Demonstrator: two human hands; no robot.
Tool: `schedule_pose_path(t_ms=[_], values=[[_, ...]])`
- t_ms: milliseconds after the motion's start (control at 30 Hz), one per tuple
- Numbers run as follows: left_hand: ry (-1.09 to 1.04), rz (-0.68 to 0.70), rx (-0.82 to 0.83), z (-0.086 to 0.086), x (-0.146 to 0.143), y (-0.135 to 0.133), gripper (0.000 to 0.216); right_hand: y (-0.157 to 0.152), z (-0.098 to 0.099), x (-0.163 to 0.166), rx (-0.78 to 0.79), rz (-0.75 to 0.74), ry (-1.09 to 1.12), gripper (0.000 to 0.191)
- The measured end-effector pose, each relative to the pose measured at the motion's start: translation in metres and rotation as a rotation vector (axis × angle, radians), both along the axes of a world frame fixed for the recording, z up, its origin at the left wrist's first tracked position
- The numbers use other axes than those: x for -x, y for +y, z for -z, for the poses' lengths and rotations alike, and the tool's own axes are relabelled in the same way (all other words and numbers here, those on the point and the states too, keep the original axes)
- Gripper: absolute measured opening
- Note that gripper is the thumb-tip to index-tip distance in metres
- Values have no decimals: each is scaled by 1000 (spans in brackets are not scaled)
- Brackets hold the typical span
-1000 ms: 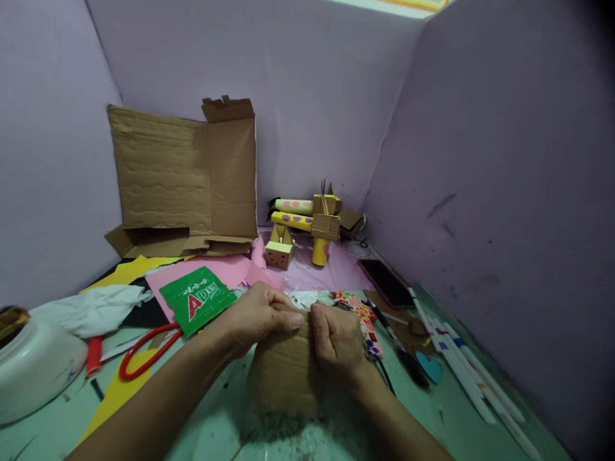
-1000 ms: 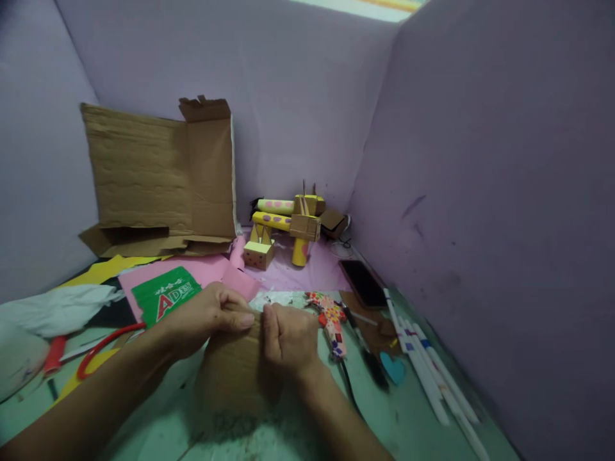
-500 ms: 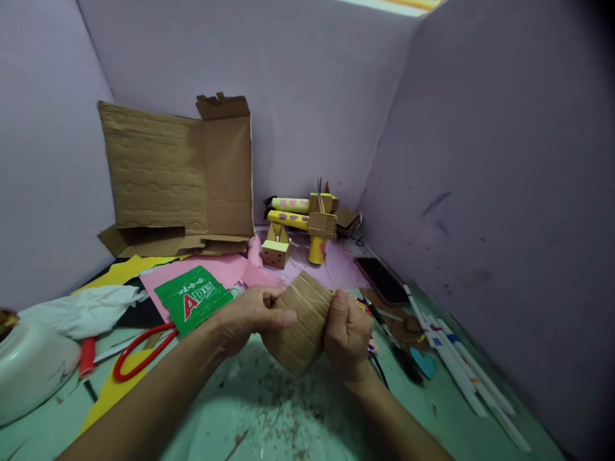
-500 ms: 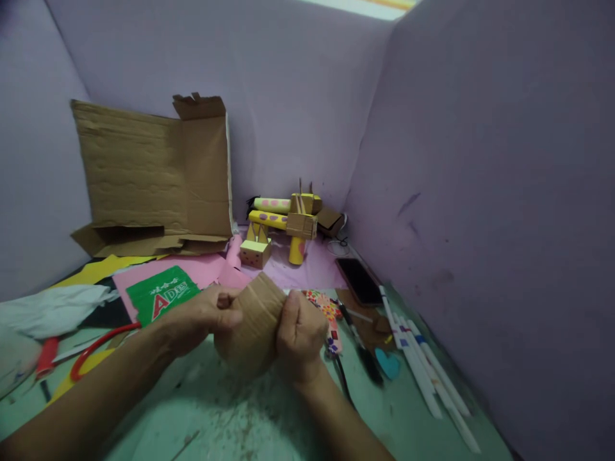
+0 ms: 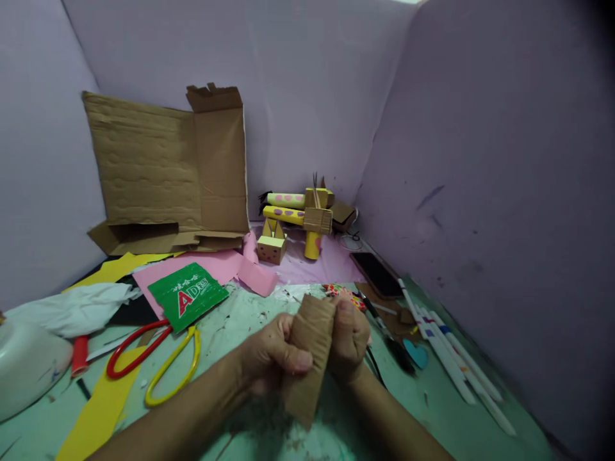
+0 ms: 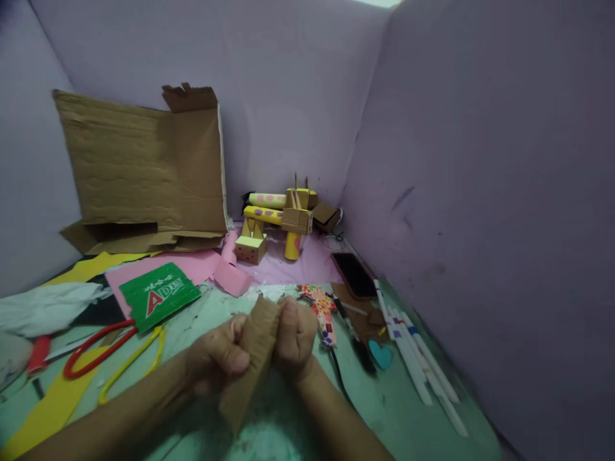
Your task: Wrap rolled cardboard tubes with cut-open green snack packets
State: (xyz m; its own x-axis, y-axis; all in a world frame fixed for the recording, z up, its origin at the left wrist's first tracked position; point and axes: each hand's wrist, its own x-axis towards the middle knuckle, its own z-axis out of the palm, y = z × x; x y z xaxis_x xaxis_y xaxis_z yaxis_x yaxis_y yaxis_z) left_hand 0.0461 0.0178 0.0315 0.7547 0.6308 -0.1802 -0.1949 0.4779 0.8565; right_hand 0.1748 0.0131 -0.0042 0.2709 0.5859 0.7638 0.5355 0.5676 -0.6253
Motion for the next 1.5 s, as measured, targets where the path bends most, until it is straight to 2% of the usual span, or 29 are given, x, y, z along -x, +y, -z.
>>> schedule_pose_path(t_ms=[167,267,400,633,900,1167,1300,1500], values=[[113,-162,-183,-21,28,25,23,13,1,-13,-24,109,34,40],[169,-133,-210,-26,31,26,26,13,3,-12,-14,107,-13,39],[198,-132,-190,-24,25,21,32,12,6,-11,-7,117,-49,39],[219,-277,-187,-25,30,27,31,15,7,-15,-39,178,-60,39],[146,-85,-136,-25,17,3,49,13,8,-10,-94,169,-136,39],[179,-114,-267,-29,32,25,14,15,6,-15,-68,75,-240,35],[140,-94,-229,-21,25,21,18,15,4,-13,-97,50,-265,35],[91,74,-184,-12,17,6,35,7,3,-6,-163,15,-334,41]])
